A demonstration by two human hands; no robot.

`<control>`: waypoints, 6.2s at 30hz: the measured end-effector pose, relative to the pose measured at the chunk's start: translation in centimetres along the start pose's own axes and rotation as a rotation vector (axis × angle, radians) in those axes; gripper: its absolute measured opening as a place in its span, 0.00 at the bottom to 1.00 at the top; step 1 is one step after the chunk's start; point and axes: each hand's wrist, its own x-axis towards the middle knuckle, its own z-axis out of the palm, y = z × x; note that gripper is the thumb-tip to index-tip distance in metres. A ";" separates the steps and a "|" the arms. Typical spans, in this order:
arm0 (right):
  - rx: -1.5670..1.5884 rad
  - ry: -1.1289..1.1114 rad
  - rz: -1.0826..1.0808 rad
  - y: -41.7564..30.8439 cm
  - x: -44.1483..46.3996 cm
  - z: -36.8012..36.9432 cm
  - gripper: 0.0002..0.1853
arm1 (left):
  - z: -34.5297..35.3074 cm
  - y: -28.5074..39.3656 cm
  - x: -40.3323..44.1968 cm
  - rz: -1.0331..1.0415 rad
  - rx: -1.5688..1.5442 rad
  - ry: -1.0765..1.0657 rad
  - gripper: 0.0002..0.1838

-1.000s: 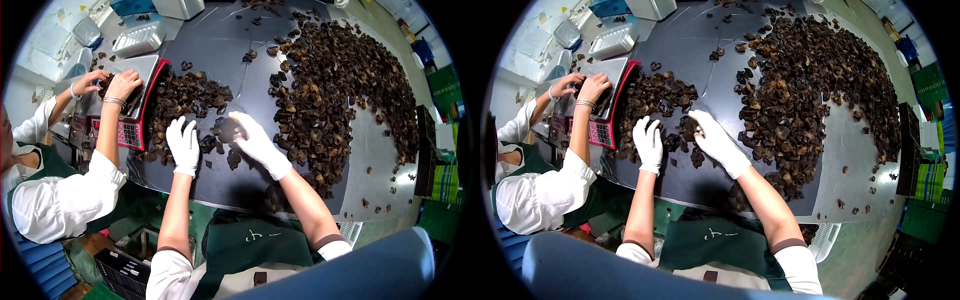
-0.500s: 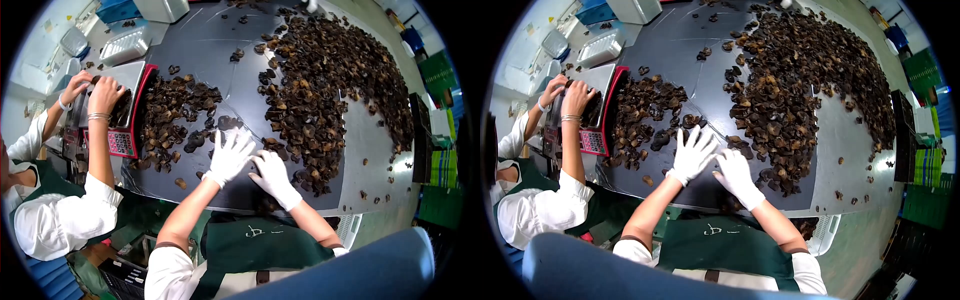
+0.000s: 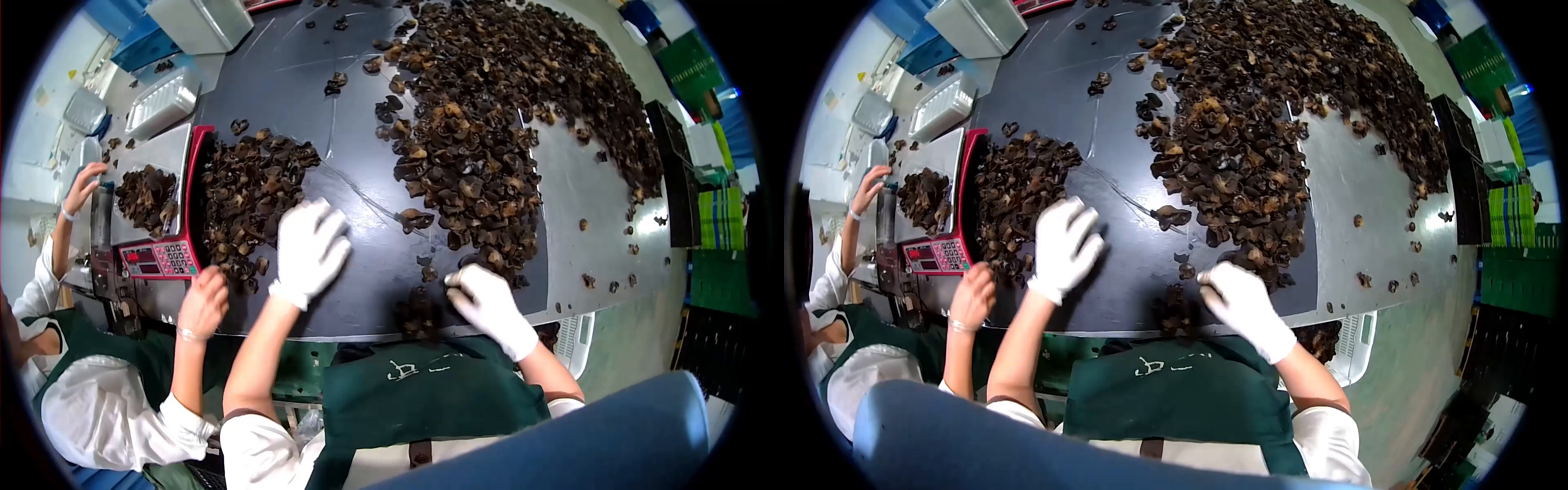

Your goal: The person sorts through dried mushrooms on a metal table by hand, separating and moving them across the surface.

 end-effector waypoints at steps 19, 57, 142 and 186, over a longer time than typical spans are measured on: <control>0.747 -0.126 0.314 -1.7 -1.6 9.8 0.08 | 6.4 12.9 -10.2 -0.646 -1.201 -0.301 0.24; 0.229 0.352 0.043 3.0 -1.4 5.1 0.10 | 10.5 7.9 4.9 -0.139 -0.607 -0.134 0.19; 0.930 0.047 0.265 -2.2 -2.2 -1.2 0.40 | 12.7 19.3 0.4 0.017 -0.400 -1.111 0.22; -0.387 0.204 -0.062 4.2 -6.5 5.9 0.33 | 10.1 8.9 1.2 0.408 -0.234 -0.250 0.12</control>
